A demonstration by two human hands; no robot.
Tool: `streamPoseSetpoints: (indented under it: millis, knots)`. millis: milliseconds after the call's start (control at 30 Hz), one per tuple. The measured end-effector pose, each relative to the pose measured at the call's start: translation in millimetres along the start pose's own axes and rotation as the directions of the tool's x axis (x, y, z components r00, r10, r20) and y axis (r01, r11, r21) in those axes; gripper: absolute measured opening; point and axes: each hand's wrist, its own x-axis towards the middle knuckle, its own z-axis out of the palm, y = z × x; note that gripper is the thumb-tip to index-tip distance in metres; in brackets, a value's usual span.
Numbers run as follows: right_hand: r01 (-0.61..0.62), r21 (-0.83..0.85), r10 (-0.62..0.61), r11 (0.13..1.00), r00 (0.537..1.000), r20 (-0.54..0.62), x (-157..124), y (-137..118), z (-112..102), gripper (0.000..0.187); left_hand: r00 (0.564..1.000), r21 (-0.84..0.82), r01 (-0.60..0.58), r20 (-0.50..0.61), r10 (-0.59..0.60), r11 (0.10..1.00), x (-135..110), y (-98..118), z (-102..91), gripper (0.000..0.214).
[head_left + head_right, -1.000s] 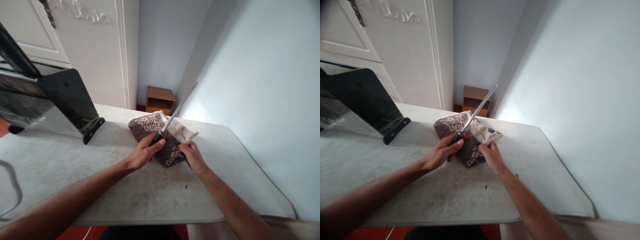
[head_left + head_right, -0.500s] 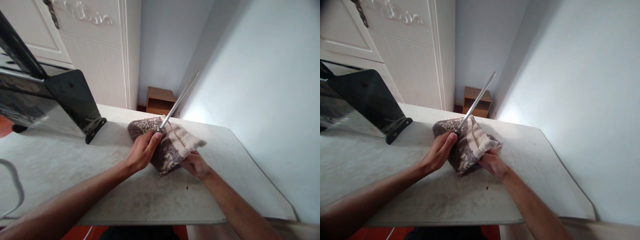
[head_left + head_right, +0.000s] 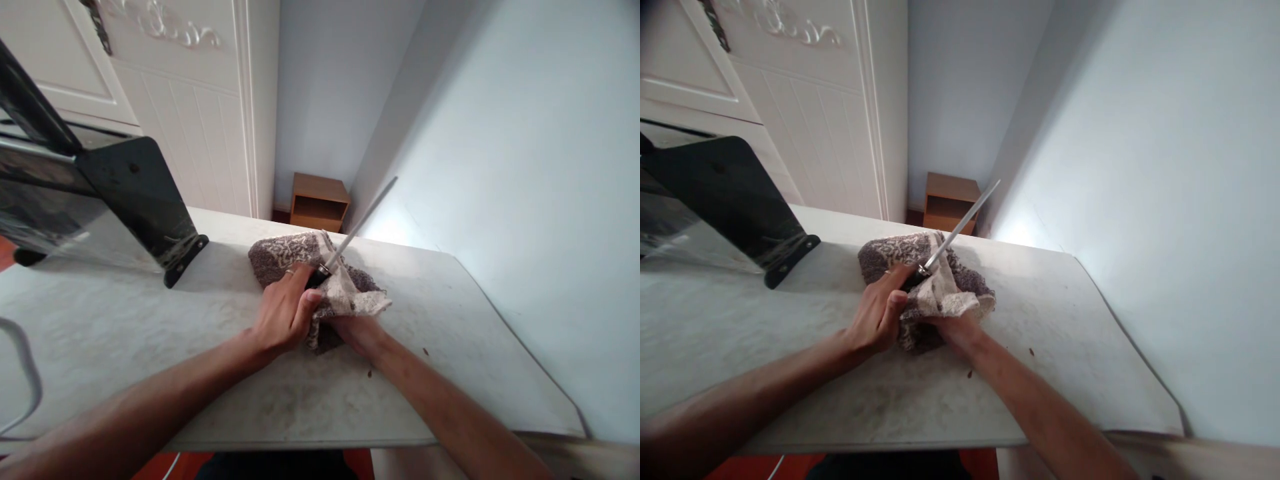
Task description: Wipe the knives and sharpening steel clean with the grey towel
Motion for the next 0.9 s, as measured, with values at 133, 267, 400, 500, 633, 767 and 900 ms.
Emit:
streamPoseSetpoints:
  millis: [133,267,400,500,633,767,900]
  knots:
    - [-0.051,0.153,0.048,0.987,0.999,0.023,-1.3,-3.0,4.6,0.036,0.992,0.050,-0.123,-0.005,0.124,0.991,-2.9,3.7,2.1,0.080]
    - [-0.059,0.250,0.068,0.966,0.997,-0.029,-0.8,-5.9,3.1,0.028,0.967,0.019,-0.255,-0.008,0.256,0.967,-3.2,4.5,7.2,0.072]
    - [-0.098,0.282,0.113,0.954,0.993,-0.038,4.5,-10.1,-3.3,0.024,0.936,-0.045,-0.337,-0.125,0.329,0.940,-4.3,4.5,11.7,0.059]
    - [-0.063,0.304,0.094,0.951,0.992,-0.088,11.1,-14.0,-9.8,0.025,0.946,-0.100,-0.294,-0.175,0.274,0.951,-5.2,5.9,10.3,0.053]
    - [-0.063,0.298,0.119,0.953,0.978,-0.173,18.3,-17.5,-19.0,0.025,0.963,-0.012,-0.212,-0.170,0.207,0.977,-2.5,5.3,6.4,0.037]
    - [-0.090,0.248,0.136,0.965,0.975,-0.176,18.6,-21.0,-22.8,0.031,0.965,0.085,-0.236,-0.099,0.244,0.968,2.0,-0.5,7.7,0.015]
    - [-0.092,0.171,0.119,0.981,0.981,-0.153,15.5,-23.3,-21.5,0.040,0.961,0.075,-0.270,-0.037,0.273,0.960,1.0,-0.6,12.0,0.012]
